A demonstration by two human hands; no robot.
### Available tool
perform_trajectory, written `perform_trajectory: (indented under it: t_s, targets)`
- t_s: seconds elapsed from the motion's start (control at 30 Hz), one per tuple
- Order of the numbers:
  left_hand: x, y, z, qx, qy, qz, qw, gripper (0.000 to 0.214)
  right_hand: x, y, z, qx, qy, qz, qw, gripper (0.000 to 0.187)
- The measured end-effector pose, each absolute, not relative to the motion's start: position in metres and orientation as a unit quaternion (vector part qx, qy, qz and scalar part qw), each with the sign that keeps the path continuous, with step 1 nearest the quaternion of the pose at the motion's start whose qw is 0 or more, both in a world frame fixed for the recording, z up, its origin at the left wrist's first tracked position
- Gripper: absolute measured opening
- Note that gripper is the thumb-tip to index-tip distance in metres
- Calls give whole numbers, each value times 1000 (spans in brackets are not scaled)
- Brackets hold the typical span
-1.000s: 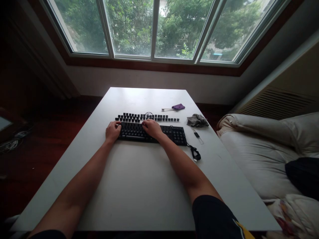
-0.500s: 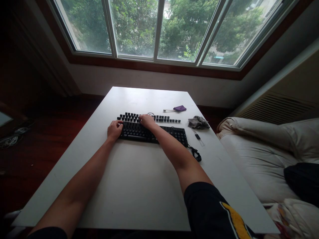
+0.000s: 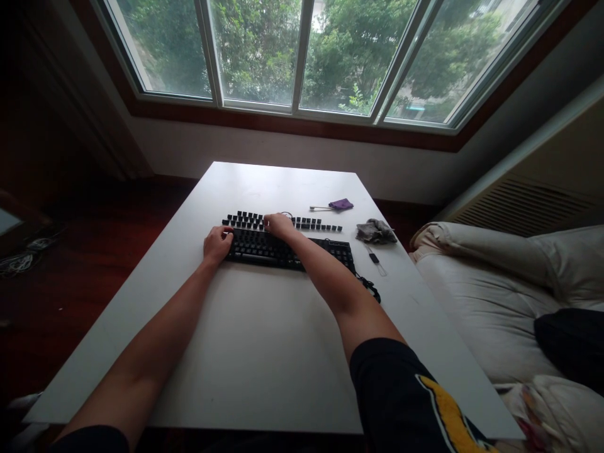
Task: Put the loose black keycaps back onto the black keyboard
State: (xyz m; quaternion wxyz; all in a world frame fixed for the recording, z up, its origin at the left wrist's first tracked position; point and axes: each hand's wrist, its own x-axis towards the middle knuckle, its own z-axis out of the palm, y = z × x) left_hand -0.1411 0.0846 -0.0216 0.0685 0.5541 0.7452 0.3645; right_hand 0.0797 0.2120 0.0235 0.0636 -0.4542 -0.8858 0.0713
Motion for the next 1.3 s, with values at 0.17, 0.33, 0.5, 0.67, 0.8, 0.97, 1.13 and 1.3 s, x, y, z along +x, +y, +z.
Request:
perform_trajectory:
  t_s: [0.17,0.33,0.5,0.67,0.8,0.97,1.13,1.3]
  targets:
    - [-141,84,-22,555,743,368,66,22,76,214,23,-454,-886,77,59,18]
    - [-140,84,-19,555,742,370,66,22,76,215,22,-463,-881,78,61,18]
    - [-140,85,-20,554,742,371,66,22,77,215,20,-469,-875,83,82,22]
    - [-142,86,-20,557,740,371,67,23,80,214,19,-462,-875,109,97,23]
    - [-141,85,-19,555,742,370,68,23,81,215,19,-452,-877,132,92,23]
    - [-139,83,-16,551,745,369,73,24,83,212,20,-465,-872,116,98,19]
    - [-139,82,-16,553,745,367,76,23,99,204,24,-440,-879,106,149,16]
    - [-141,84,-19,553,743,371,73,23,119,187,27,-384,-888,162,195,15]
